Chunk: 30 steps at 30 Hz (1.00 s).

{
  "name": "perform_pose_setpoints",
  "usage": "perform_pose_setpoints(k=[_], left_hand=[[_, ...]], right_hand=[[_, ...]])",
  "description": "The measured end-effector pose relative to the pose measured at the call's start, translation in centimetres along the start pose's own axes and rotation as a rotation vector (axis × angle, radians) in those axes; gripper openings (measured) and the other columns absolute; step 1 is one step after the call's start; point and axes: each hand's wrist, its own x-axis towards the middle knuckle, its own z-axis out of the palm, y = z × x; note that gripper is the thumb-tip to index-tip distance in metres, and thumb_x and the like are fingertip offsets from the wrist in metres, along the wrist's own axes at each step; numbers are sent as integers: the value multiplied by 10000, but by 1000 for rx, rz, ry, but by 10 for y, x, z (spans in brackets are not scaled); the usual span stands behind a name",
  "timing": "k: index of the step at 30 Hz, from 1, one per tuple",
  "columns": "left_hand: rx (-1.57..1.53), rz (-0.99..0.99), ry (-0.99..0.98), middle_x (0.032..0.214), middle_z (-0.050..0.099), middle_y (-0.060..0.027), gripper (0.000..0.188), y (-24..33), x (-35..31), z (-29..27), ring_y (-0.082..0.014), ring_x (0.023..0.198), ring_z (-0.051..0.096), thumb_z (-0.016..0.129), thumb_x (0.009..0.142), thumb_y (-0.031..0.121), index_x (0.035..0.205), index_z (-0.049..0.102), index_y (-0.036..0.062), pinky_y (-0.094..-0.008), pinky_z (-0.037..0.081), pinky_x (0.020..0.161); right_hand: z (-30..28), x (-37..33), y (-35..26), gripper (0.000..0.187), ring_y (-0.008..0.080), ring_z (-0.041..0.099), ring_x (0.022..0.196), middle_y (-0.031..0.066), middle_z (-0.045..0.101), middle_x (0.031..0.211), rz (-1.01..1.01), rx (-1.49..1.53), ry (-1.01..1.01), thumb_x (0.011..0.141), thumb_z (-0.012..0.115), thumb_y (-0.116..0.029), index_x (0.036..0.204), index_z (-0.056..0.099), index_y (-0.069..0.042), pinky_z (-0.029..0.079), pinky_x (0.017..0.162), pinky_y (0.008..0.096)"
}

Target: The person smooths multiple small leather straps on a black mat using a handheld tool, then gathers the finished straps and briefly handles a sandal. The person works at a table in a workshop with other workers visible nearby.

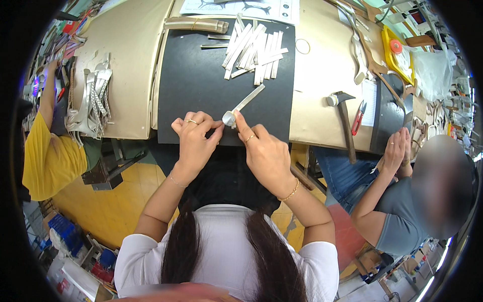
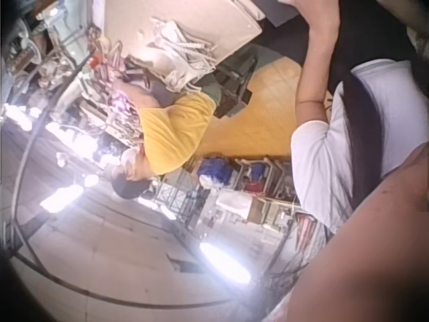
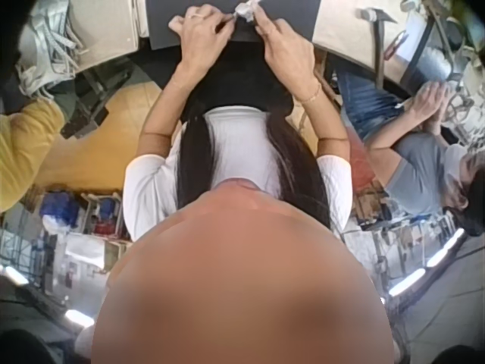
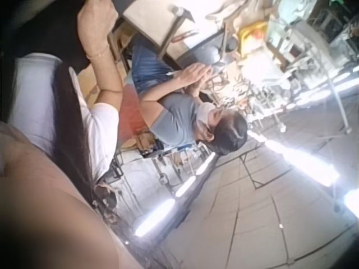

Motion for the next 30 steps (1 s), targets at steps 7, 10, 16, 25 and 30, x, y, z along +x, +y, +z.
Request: perform_pose_setpoints(k=[7, 10, 16, 25, 30], left_hand=[[-21, 17, 22, 811, 592, 46, 111, -1, -3, 2, -172, 831, 547, 807, 747, 122, 767, 698, 127, -403, 284, 804], [-1, 30, 22, 812, 592, 45, 122, -1, -3, 2, -172, 831, 547, 808, 745, 122, 763, 688, 130, -404, 284, 802], [14, 48, 36, 822, 587, 50, 125, -2, -4, 2, -169, 835, 543, 810, 750, 131, 774, 687, 138, -405, 281, 801], [20, 5, 20, 855, 601, 43, 142, -1, -14, -9, -154, 854, 553, 846, 736, 143, 824, 735, 128, -375, 265, 823], [17, 3, 17, 857, 605, 45, 140, -1, -19, -14, -151, 859, 554, 846, 749, 146, 840, 742, 128, -369, 265, 821]], right_hand=[[-11, 2, -7, 538, 276, 649, 621, 75, 616, 812, -24, 199, 182, 956, 665, -141, 1477, 540, -189, 516, 536, 395], [-11, 4, -8, 533, 279, 661, 641, 76, 640, 838, -2, 67, -2, 949, 676, -133, 1466, 552, -172, 515, 540, 392], [-11, -1, -9, 537, 281, 647, 606, 74, 603, 799, -45, 178, 174, 966, 655, -161, 1487, 528, -191, 520, 531, 385], [-12, 0, -9, 572, 265, 632, 575, 73, 569, 774, -93, 186, 138, 945, 656, -136, 1497, 517, -194, 514, 509, 383], [-12, 1, -15, 593, 260, 637, 591, 67, 576, 776, -32, -33, -174, 926, 678, -106, 1490, 527, -205, 508, 521, 384]])
